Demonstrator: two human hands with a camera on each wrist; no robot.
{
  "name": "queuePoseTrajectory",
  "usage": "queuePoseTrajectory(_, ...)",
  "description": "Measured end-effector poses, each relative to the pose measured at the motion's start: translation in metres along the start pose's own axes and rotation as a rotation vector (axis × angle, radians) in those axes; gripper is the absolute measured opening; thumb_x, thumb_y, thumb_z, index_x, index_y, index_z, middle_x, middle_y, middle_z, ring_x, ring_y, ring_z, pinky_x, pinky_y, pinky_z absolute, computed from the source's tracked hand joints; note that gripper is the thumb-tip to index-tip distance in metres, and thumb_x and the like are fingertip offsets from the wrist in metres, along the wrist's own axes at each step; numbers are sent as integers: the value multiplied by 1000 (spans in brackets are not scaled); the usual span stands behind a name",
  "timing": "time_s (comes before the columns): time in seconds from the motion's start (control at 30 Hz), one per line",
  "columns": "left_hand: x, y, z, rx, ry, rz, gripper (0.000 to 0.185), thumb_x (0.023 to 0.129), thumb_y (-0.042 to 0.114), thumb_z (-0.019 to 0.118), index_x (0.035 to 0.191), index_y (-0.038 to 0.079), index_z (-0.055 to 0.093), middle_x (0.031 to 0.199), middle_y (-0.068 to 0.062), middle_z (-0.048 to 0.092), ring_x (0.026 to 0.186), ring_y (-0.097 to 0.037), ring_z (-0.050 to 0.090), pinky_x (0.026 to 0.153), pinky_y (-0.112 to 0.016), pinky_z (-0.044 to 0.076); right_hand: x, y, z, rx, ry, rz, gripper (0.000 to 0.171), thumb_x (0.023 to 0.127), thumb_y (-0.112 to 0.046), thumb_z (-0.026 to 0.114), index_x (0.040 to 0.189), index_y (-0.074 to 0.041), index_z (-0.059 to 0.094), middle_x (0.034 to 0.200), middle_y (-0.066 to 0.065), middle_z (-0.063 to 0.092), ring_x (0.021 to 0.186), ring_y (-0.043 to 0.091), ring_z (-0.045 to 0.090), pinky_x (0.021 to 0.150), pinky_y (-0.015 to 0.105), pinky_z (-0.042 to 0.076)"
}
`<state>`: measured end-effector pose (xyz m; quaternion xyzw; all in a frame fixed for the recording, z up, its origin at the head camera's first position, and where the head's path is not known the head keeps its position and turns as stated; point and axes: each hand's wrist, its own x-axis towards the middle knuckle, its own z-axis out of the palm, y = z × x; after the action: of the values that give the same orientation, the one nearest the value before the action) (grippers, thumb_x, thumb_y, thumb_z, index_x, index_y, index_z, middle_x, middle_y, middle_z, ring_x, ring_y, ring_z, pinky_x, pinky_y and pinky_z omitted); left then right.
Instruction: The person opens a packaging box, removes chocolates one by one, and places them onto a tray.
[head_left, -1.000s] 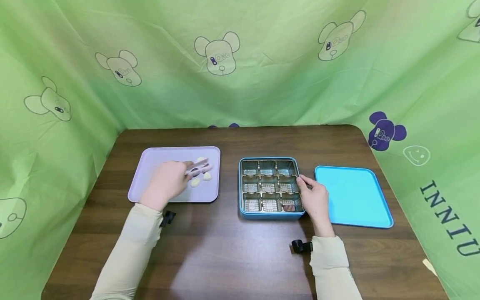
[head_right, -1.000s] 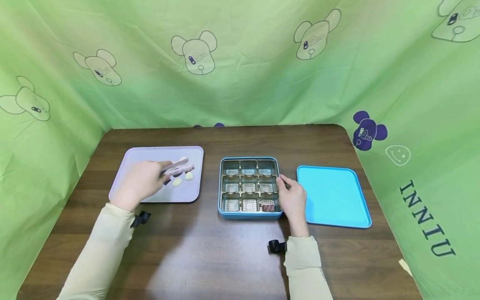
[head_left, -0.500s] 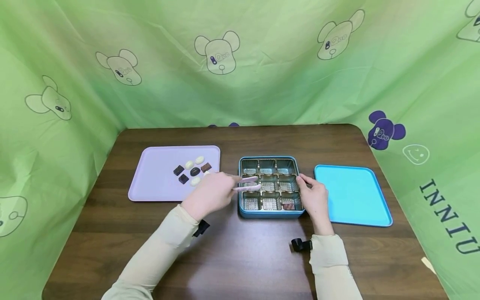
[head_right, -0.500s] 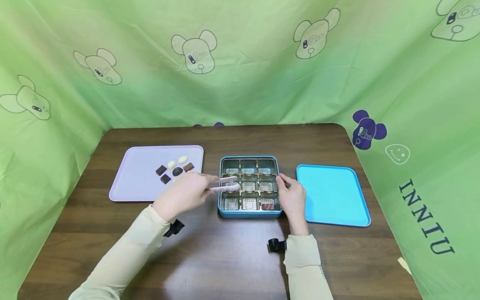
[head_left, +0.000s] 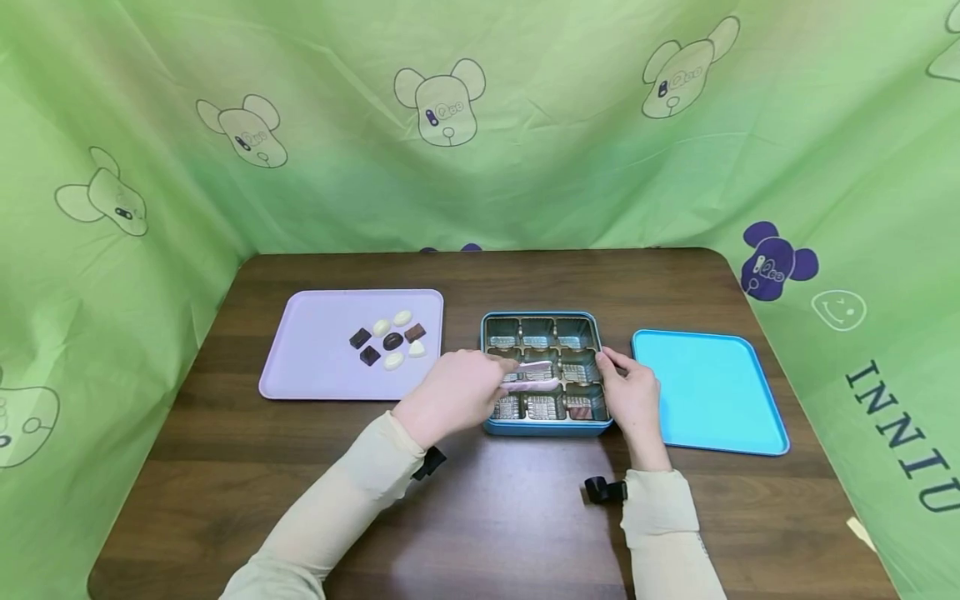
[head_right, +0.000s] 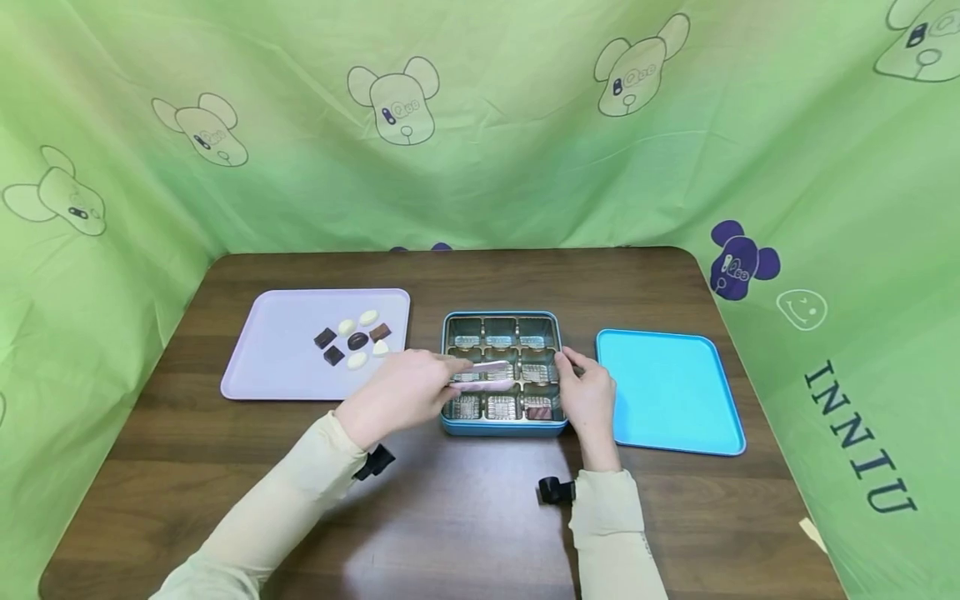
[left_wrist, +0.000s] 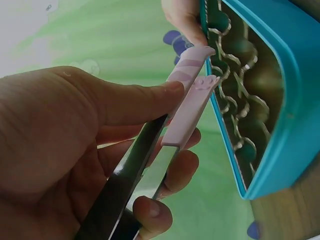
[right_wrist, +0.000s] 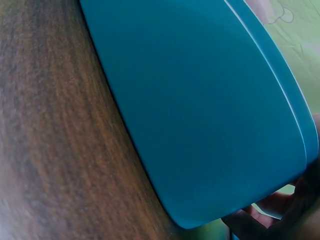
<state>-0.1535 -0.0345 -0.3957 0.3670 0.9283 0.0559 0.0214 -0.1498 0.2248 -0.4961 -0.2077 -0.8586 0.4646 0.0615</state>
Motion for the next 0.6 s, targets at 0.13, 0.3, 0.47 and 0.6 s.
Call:
queuePoseTrajectory(0.13,6,8,-1,25,-1,52,33,98,21,64,130,17,69,107,2,76,81,-18,71,59,-38,57,1,1,0,-10,9,-7,43,103,-36,58,133,-6,66,126,20,68,109,31,67,79,38,53)
queuePoseTrajectory(0.3,14,20,1,77,-9,94,24,97,19,63,119,19,73,95,3,75,80,-17,71,60,-38,58,1,2,0,-5,-2,-4,45,103,-37,58,134,-6,65,129,21,66,113,33,65,84,45,53)
queuePoseTrajectory(0.47,22,30,3,133,-40,108,9,94,21,66,100,20,73,81,5,71,72,-17,69,57,-36,56,1,1,0,2,-3,-3,44,103,-37,58,134,-6,66,129,21,66,114,33,64,86,48,52)
queuePoseTrajectory(0.6,29,35,2,152,-69,113,6,92,21,69,95,20,74,81,4,71,72,-17,69,57,-36,56,1,2,0,-8,7,-19,44,103,-36,58,132,-5,67,127,21,67,113,33,65,84,46,52)
